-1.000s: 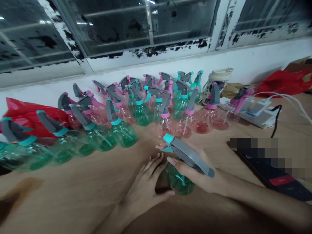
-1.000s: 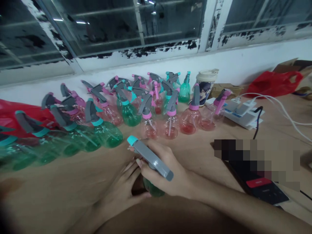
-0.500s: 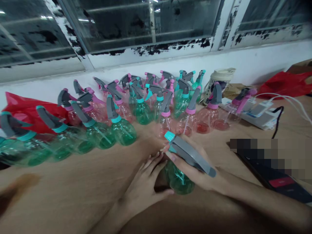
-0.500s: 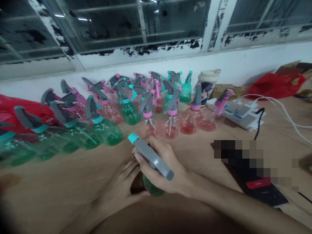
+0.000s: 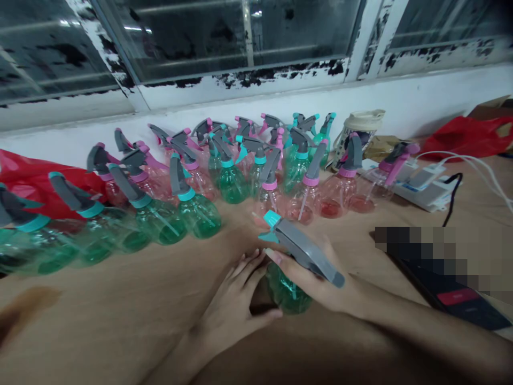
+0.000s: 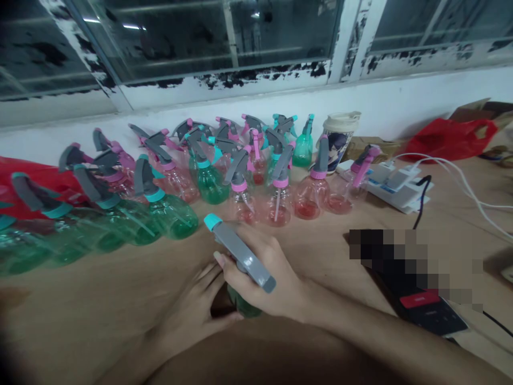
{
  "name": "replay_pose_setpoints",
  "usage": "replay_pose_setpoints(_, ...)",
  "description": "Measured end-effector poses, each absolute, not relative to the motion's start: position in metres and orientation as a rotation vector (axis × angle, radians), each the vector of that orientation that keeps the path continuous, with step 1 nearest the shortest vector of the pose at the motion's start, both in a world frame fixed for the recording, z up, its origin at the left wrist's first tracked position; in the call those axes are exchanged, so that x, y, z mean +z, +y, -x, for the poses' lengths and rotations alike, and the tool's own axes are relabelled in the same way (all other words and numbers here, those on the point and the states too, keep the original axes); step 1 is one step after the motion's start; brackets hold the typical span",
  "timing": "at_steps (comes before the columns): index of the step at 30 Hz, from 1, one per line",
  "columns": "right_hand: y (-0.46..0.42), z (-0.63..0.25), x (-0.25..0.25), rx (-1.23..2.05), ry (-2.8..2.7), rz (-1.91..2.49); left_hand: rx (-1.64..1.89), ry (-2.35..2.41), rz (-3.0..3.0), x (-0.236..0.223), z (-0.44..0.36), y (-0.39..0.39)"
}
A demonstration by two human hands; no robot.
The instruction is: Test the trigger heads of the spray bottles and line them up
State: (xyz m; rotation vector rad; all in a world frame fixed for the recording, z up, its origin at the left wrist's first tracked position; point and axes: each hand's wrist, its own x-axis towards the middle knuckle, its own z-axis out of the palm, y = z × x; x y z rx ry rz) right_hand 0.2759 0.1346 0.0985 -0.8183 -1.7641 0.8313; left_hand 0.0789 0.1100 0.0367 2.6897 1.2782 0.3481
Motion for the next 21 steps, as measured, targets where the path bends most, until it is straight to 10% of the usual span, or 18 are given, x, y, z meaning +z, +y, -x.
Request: replay_pose_setpoints(21,0.1314,-0.2758,0.1030,0.911,-1.701,0.793,0.328,1.270,-2.633,0.0425,-0.0820,0.1107)
